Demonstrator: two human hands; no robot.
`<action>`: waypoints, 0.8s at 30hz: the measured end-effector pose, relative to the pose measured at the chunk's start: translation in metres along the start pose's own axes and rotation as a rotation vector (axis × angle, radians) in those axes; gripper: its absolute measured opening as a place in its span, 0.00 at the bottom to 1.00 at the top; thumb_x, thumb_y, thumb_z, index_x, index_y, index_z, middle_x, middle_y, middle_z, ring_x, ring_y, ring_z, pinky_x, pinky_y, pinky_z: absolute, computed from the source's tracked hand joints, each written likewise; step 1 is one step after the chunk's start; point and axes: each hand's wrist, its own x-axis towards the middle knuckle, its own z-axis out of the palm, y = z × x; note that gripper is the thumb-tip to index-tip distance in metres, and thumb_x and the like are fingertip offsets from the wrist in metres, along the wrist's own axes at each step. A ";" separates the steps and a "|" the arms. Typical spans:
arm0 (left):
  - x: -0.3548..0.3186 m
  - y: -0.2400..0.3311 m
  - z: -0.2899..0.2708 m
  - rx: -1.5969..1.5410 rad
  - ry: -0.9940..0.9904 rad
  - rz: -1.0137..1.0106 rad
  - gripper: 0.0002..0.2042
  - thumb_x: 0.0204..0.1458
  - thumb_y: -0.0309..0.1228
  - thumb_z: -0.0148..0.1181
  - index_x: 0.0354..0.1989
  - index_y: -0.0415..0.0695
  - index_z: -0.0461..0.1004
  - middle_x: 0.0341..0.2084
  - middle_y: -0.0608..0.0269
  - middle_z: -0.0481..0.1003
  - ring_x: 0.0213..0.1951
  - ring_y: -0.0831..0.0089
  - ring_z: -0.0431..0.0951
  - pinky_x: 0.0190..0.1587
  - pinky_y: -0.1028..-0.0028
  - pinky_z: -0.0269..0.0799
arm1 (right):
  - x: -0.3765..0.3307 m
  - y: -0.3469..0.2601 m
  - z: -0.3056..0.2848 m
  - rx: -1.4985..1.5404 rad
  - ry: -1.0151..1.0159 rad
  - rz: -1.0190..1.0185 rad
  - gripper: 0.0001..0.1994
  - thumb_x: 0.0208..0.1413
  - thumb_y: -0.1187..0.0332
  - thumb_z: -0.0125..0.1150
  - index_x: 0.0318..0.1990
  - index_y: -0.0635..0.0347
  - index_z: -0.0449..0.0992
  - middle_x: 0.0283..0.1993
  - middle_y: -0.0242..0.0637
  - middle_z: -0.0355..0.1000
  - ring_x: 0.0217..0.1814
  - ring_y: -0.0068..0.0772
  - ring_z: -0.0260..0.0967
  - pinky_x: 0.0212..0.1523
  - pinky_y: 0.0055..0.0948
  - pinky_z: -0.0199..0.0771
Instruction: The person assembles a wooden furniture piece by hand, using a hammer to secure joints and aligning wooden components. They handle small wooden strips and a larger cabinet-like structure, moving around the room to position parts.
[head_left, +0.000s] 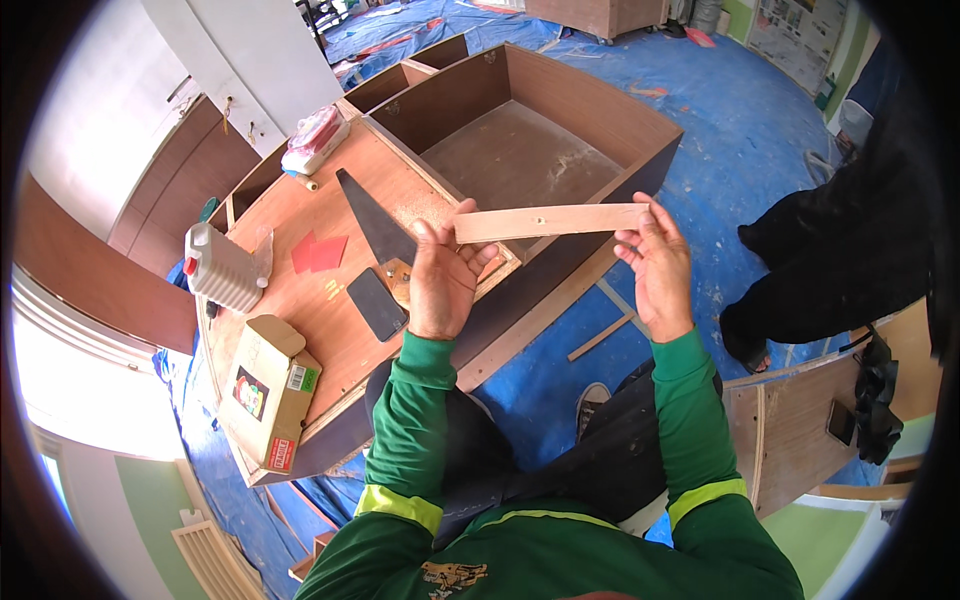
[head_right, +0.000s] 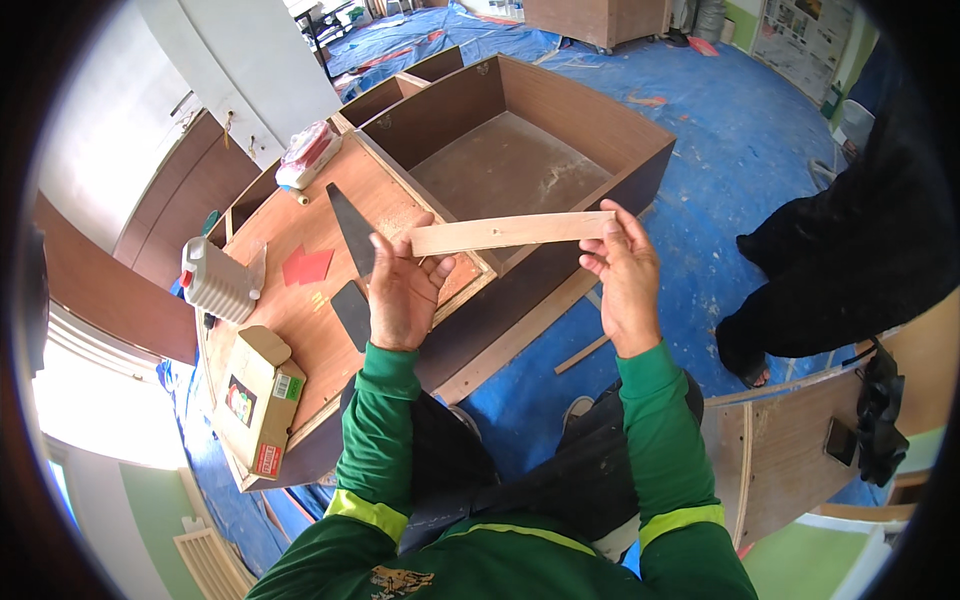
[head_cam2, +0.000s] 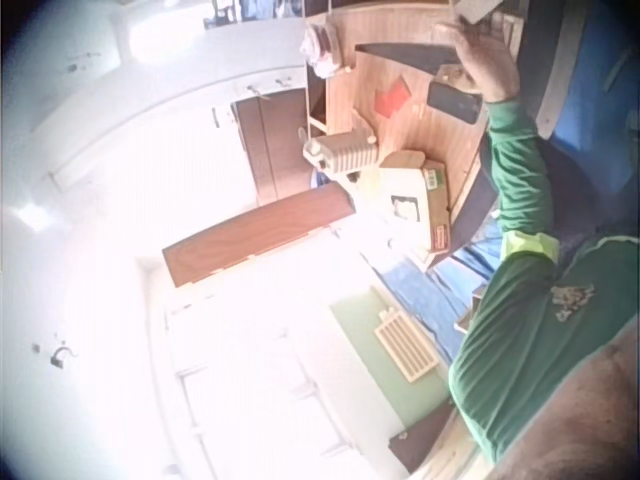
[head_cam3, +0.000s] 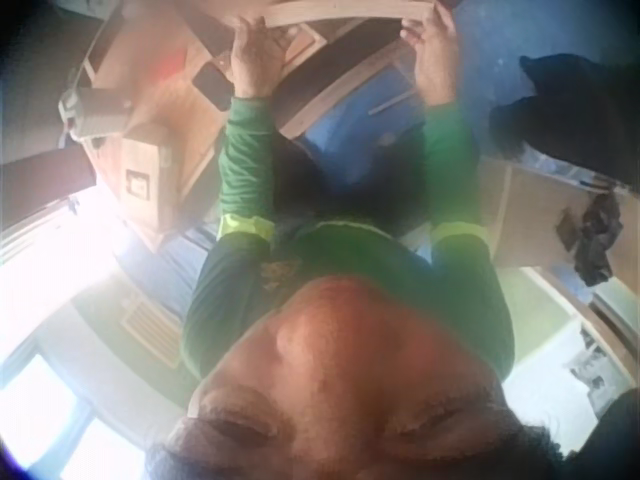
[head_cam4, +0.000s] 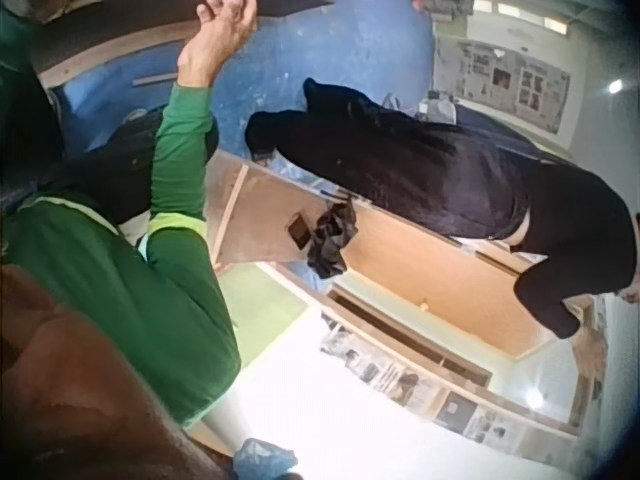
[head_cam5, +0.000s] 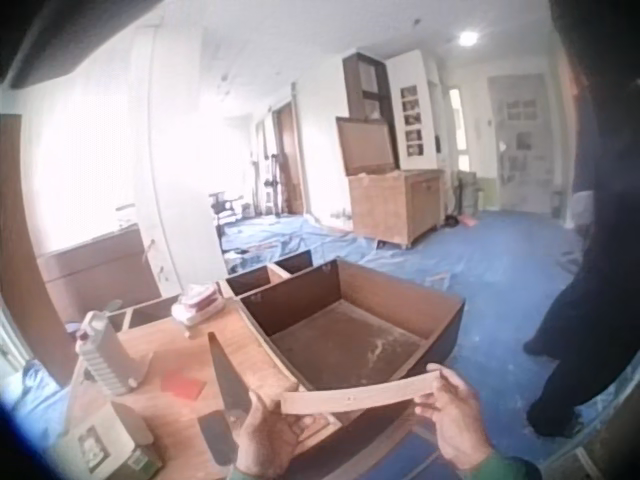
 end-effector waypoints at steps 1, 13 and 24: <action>-0.001 -0.001 0.003 -0.042 0.016 -0.003 0.31 0.77 0.53 0.51 0.69 0.33 0.72 0.61 0.49 0.77 0.59 0.62 0.81 0.63 0.62 0.80 | 0.002 -0.002 -0.003 0.007 0.015 -0.018 0.18 0.80 0.64 0.56 0.70 0.57 0.75 0.52 0.31 0.79 0.45 0.21 0.76 0.46 0.26 0.81; -0.018 -0.025 0.019 0.419 -0.327 -0.373 0.28 0.66 0.23 0.69 0.72 0.34 0.68 0.50 0.54 0.83 0.50 0.69 0.86 0.55 0.73 0.83 | 0.004 0.010 -0.001 0.121 0.032 0.003 0.14 0.75 0.59 0.66 0.60 0.55 0.81 0.45 0.25 0.78 0.47 0.21 0.75 0.53 0.31 0.77; -0.023 -0.044 0.039 0.356 -0.321 -0.543 0.28 0.69 0.29 0.67 0.73 0.33 0.66 0.56 0.55 0.79 0.54 0.70 0.84 0.58 0.70 0.81 | -0.013 0.031 0.020 0.001 -0.128 0.107 0.20 0.80 0.65 0.55 0.71 0.65 0.74 0.51 0.29 0.79 0.48 0.18 0.75 0.50 0.25 0.80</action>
